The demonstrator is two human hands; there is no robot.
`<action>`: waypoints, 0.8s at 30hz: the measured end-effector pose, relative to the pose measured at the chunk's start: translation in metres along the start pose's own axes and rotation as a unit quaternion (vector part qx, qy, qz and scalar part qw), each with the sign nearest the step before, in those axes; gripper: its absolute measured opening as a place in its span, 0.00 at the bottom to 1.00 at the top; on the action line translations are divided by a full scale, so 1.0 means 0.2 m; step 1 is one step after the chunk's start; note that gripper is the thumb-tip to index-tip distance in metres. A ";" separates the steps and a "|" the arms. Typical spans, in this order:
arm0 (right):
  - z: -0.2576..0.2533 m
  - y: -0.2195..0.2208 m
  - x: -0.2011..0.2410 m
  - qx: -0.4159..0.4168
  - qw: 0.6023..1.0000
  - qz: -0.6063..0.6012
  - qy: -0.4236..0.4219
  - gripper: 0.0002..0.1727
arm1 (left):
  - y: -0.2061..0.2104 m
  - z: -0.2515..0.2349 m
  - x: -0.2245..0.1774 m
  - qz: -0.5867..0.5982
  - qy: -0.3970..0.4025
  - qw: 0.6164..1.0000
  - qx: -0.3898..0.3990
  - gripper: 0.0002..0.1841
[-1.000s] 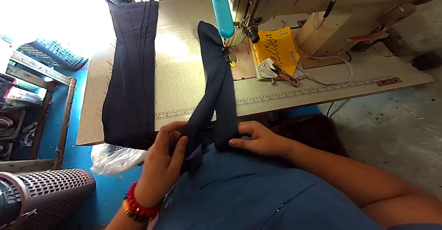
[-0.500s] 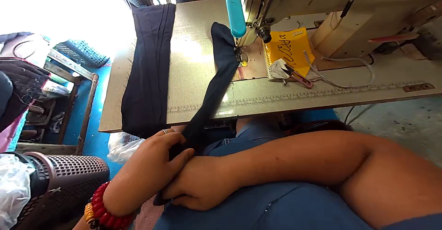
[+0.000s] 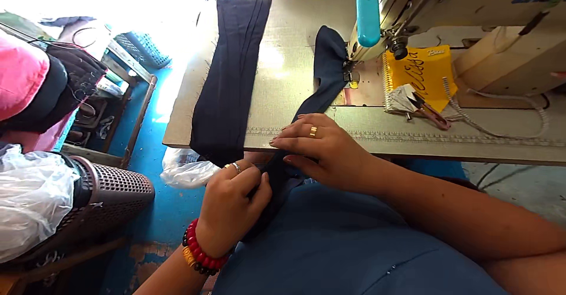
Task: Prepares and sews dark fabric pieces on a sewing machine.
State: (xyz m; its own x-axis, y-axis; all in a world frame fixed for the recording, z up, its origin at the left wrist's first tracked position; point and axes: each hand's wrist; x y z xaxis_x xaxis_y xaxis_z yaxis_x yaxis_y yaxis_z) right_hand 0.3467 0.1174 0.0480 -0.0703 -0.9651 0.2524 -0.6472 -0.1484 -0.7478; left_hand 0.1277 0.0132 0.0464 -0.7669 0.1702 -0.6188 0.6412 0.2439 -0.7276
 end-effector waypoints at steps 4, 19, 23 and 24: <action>-0.03 0.04 0.02 0.010 0.998 -0.054 0.012 0.14 | 0.00 0.00 -0.01 -0.018 0.018 1.000 -0.011 0.17; 0.06 -0.12 0.26 0.066 0.988 0.135 -0.032 0.12 | -0.01 -0.04 -0.13 -0.013 0.194 0.978 0.070 0.15; 0.33 -0.15 0.31 0.037 0.996 0.049 0.068 0.12 | 0.10 -0.11 -0.17 0.106 0.242 0.944 0.198 0.16; 0.40 -0.16 0.32 0.028 0.995 0.025 0.092 0.12 | 0.15 -0.14 -0.17 0.137 0.232 0.937 0.221 0.17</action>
State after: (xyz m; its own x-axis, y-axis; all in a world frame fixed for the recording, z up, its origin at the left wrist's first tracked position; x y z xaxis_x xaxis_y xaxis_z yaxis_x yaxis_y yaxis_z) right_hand 0.4228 0.0435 0.0388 -0.2428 -0.9163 0.3186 -0.5959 -0.1183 -0.7943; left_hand 0.1718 0.0409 0.0545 -0.4351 0.5914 -0.6790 0.6856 -0.2712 -0.6755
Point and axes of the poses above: each hand's wrist, its own z-axis away from the middle knuckle, its own y-axis out of the palm, x = y × z, and after that the axes turned 15 degrees about -y, right-handed
